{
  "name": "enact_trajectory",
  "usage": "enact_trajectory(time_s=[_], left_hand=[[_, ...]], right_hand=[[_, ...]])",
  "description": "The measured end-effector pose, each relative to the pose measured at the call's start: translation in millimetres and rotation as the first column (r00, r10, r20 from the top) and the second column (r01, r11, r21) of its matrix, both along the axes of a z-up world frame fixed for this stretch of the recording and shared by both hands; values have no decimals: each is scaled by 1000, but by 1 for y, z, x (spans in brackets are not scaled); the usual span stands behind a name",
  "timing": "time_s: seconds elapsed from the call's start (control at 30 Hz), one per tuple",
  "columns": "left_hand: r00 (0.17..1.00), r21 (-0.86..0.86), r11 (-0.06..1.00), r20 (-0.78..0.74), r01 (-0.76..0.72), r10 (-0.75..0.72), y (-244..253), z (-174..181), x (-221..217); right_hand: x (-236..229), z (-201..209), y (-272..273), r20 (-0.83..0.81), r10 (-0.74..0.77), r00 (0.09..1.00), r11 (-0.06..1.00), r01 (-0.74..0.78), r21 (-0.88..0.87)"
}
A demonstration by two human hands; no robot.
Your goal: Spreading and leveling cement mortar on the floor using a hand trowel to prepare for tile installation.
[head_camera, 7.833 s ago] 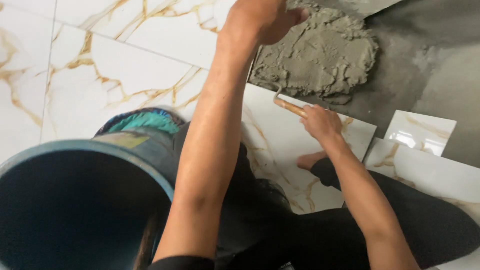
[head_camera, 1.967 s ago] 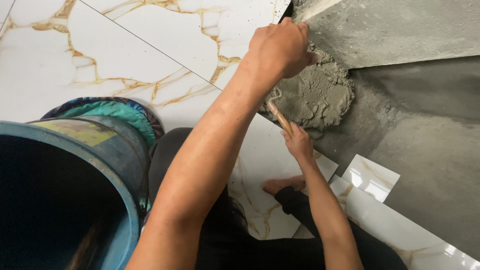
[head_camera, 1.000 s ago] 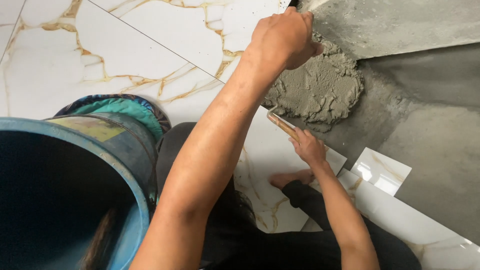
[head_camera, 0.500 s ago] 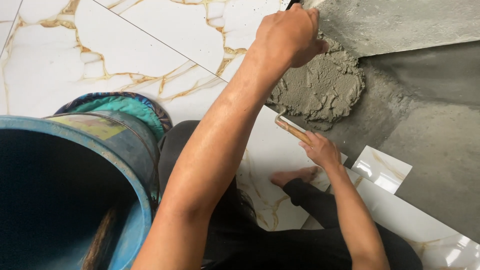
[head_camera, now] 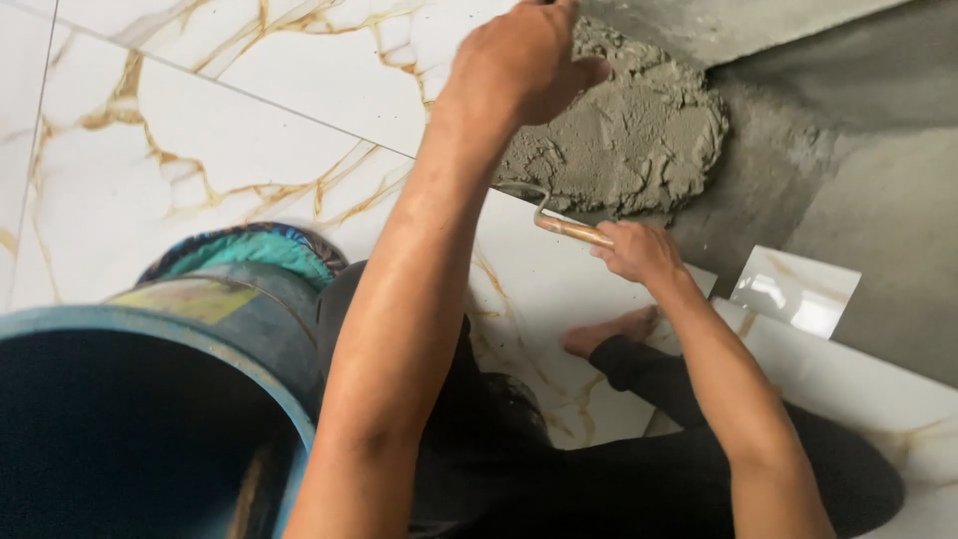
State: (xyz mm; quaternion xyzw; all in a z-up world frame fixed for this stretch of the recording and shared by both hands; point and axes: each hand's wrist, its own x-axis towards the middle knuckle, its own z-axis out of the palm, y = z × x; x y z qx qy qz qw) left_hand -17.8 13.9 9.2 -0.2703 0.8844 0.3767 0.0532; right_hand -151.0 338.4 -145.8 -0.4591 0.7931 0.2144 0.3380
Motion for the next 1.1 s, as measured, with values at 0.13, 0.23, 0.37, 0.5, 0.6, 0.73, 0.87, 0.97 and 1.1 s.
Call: enact_trajectory(time_s=[0.13,0.23,0.37,0.5,0.6,0.73,0.87,0.97,1.1], left_hand=[[1000,27,1000,-31,-2,3,-4,0,8],[996,40,999,-93,-10,14,-5,0,15],[981,0,1000,-194,10,-9,-7,-4,20],[988,8,999,-146,40,-38,-10,1,25],[990,39,997,-133,62,-56,-9,9,25],[1000,70,997,-10,28,-28,-8,18,30],[999,20,999,2,37,-37,-8,3,25],[999,17,999,-5,33,-33,-9,3,25],[986,-42,998,-158,48,-54,-8,-14,26]], right_hand=[[5,8,2,78,-107,991,994,107,-1],[14,19,6,103,-292,951,956,289,43],[30,23,14,105,-402,910,915,402,24],[40,25,21,83,-404,911,915,402,38],[39,20,29,101,-352,931,936,348,55],[36,2,44,58,-270,961,961,273,-47],[33,-1,48,40,-272,961,959,274,-64],[31,-9,48,10,-253,967,966,254,-45],[44,13,47,24,-259,966,966,259,-4]])
